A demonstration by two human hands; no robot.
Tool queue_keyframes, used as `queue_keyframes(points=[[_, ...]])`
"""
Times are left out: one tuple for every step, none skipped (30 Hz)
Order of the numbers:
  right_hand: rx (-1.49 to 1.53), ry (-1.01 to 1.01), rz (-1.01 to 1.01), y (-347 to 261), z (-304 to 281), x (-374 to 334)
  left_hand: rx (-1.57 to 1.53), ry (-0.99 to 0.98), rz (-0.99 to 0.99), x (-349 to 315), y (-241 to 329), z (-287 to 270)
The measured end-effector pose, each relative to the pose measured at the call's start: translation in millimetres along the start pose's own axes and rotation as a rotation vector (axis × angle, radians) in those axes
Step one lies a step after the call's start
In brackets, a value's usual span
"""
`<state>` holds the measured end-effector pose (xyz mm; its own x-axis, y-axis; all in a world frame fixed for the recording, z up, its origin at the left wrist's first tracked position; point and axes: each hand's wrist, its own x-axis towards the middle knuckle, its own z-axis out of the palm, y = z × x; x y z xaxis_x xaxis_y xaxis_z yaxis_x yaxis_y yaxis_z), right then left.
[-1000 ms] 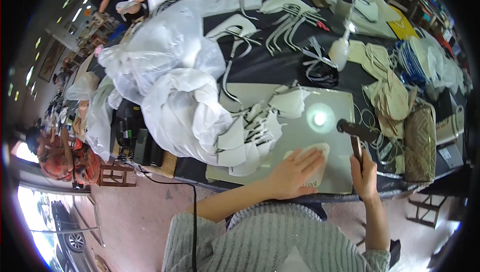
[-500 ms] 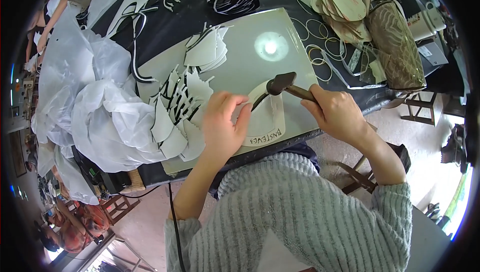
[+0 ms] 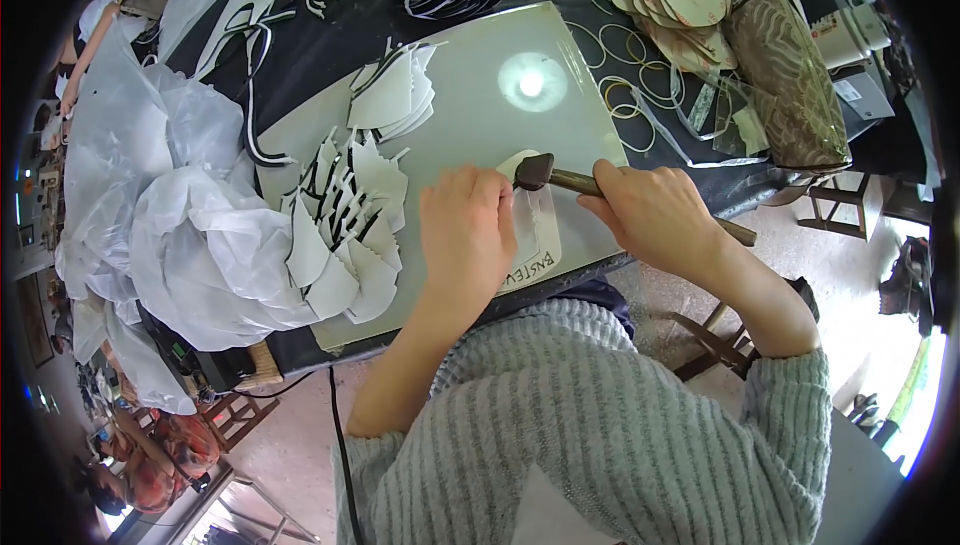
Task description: The recorder uses a small hammer to shape and smooth a white fabric shoe component on a template.
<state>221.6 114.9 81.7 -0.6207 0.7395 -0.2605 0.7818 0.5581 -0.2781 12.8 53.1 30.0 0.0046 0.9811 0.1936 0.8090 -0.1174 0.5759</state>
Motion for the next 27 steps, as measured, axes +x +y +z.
queue_keyframes(points=[[-0.001, 0.0, -0.002, -0.2, -0.4, 0.3, 0.001, 0.002, -0.001, -2.4, 0.9, 2.3], [-0.01, -0.008, 0.002, -0.4, -0.9, 0.7, -0.021, 0.046, -0.005, -4.8, 1.5, 5.3], [-0.021, -0.017, 0.005, -0.7, -1.4, 1.2, -0.043, 0.09, -0.009, -7.8, 0.8, 7.7], [-0.023, -0.017, 0.007, 0.1, -1.8, 1.4, -0.046, 0.091, -0.008, -11.0, -1.7, 10.9], [-0.017, -0.016, 0.003, 1.4, -2.1, 1.4, -0.088, 0.139, 0.04, -14.9, -5.0, 14.3], [-0.011, -0.015, 0.0, 2.9, -2.5, 1.5, -0.13, 0.187, 0.088, -17.9, -7.5, 16.8], [-0.014, -0.019, -0.002, 4.9, -3.5, 1.3, -0.132, 0.189, 0.084, -21.4, -7.9, 17.5], [-0.006, 0.032, -0.013, 7.4, -4.8, 1.5, -0.087, 0.2, 0.13, -24.5, -8.3, 18.2], [0.002, 0.082, -0.024, 8.7, -6.1, 1.9, -0.043, 0.211, 0.176, -26.8, -8.2, 18.9], [0.0, 0.076, -0.032, 7.2, -9.3, 2.8, -0.041, 0.215, 0.166, -28.0, -7.5, 18.5], [0.026, 0.091, -0.043, 4.5, -14.2, 1.9, -0.015, 0.225, 0.163, -28.3, -5.7, 17.8], [0.054, 0.105, -0.055, 2.8, -16.3, 2.0, 0.011, 0.234, 0.159, -28.6, -4.8, 18.0], [0.052, 0.101, -0.052, 2.0, -14.5, 1.1, 0.007, 0.232, 0.157, -28.2, -4.6, 18.9], [-0.021, 0.043, -0.071, 1.7, -11.2, 0.5, 0.009, 0.236, 0.158, -27.6, -4.5, 19.7], [-0.092, -0.013, -0.09, 1.4, -9.5, 0.0, 0.012, 0.24, 0.158, -27.4, -4.5, 20.2], [-0.094, -0.015, -0.093, 1.7, -10.2, 1.3, 0.013, 0.242, 0.155, -27.3, -5.1, 20.4], [-0.083, -0.005, -0.09, 1.9, -11.6, 2.4, 0.01, 0.242, 0.161, -27.4, -5.5, 20.3], [-0.071, 0.005, -0.086, 2.0, -13.0, 3.5, 0.007, 0.243, 0.168, -27.3, -5.9, 20.3], [-0.072, 0.003, -0.089, 0.9, -13.9, 2.9, 0.007, 0.243, 0.165, -27.9, -5.8, 20.5], [-0.057, 0.049, -0.105, -0.4, -14.7, 2.1, 0.009, 0.252, 0.165, -28.0, -5.5, 20.8], [-0.041, 0.095, -0.121, -1.4, -14.9, 1.5, 0.012, 0.261, 0.167, -28.6, -5.2, 20.7], [-0.042, 0.098, -0.118, -0.4, -12.3, 1.6, 0.01, 0.261, 0.171, -28.0, -5.1, 20.4], [-0.065, 0.033, -0.102, 1.5, -7.0, 2.1, 0.009, 0.259, 0.174, -27.5, -4.9, 19.8], [-0.087, -0.031, -0.085, 2.4, -4.4, 2.1, 0.007, 0.256, 0.178, -27.0, -4.8, 19.3], [-0.087, -0.032, -0.087, 1.8, -4.7, 2.1, 0.007, 0.257, 0.177, -27.1, -4.8, 19.5], [-0.118, -0.01, -0.105, 0.2, -5.7, 2.1, -0.068, 0.264, 0.108, -27.2, -5.3, 19.5], [-0.149, 0.01, -0.124, -0.8, -6.7, 2.2, -0.143, 0.27, 0.039, -27.4, -5.9, 19.4]])
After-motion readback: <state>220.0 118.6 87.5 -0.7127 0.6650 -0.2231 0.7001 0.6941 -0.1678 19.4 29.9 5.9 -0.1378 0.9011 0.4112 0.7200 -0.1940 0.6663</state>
